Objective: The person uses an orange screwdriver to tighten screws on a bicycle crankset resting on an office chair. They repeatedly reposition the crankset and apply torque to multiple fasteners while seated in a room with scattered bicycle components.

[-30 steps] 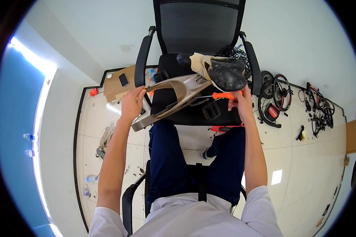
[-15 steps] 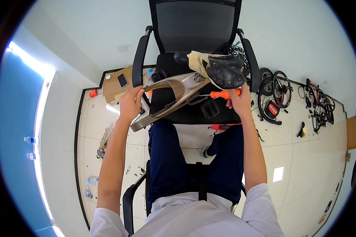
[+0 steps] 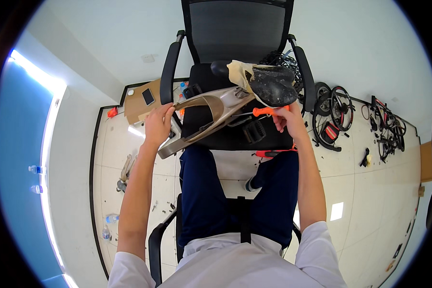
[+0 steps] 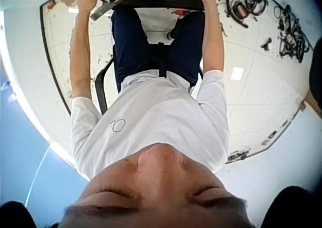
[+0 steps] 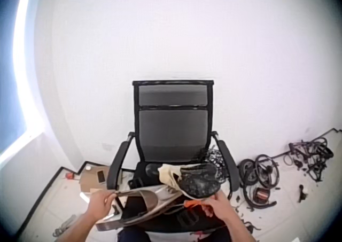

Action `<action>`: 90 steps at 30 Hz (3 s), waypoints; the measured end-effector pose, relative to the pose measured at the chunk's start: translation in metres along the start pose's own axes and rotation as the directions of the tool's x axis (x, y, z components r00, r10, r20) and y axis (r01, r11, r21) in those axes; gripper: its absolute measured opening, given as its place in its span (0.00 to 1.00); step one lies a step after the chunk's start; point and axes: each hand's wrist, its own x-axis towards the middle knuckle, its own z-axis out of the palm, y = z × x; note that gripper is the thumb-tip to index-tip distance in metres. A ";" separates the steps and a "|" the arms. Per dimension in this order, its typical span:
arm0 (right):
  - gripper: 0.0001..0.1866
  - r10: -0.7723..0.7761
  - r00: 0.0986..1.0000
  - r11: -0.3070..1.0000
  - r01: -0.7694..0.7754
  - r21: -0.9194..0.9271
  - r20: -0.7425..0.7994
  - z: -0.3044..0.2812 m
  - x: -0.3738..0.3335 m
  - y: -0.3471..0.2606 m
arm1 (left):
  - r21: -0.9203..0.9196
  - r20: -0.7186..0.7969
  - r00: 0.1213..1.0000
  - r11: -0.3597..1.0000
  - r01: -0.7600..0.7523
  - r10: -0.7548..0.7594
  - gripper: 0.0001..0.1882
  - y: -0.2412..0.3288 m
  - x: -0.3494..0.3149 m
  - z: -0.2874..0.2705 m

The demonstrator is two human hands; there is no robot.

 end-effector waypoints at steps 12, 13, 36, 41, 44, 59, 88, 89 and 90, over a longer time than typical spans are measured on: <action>0.13 -0.021 0.994 0.954 -0.011 -0.301 -0.105 0.003 0.000 -0.010 | -0.007 -0.008 1.000 1.000 -0.005 0.005 0.16 -0.005 0.000 0.002; 0.13 0.001 0.996 0.981 -0.018 -0.193 -0.089 0.001 0.001 -0.009 | -0.003 -0.005 1.000 1.000 -0.002 0.002 0.16 -0.005 -0.001 0.002; 0.14 -0.017 0.997 0.916 -0.016 -0.402 -0.079 0.001 -0.002 -0.009 | 0.040 0.014 0.999 0.999 0.028 -0.029 0.16 0.005 -0.001 -0.001; 0.16 0.080 0.979 0.979 -0.112 -0.171 -0.187 0.001 -0.013 -0.002 | 0.040 0.050 0.995 0.995 0.089 -0.091 0.16 0.014 0.001 -0.008; 0.17 0.019 0.942 0.999 -0.009 0.034 -0.336 -0.003 -0.023 0.019 | 0.062 0.002 0.997 0.995 0.081 -0.081 0.14 0.022 0.005 -0.003; 0.09 0.028 0.999 0.997 -0.026 -0.074 0.037 0.071 -0.054 0.054 | -0.127 -0.052 0.993 0.987 0.095 -0.102 0.14 0.030 0.026 -0.001; 0.06 0.444 0.895 0.726 -0.337 0.600 -0.034 0.048 -0.121 0.180 | -0.015 0.203 0.943 0.964 -0.267 0.265 0.49 0.098 0.002 -0.061; 0.06 0.439 0.898 0.732 -0.334 0.594 -0.036 0.049 -0.121 0.179 | 0.005 0.204 0.939 0.958 -0.286 0.279 0.49 0.102 0.005 -0.062; 0.06 0.434 0.900 0.738 -0.332 0.588 -0.037 0.051 -0.122 0.178 | 0.015 0.175 0.948 0.962 -0.271 0.264 0.48 0.109 0.007 -0.063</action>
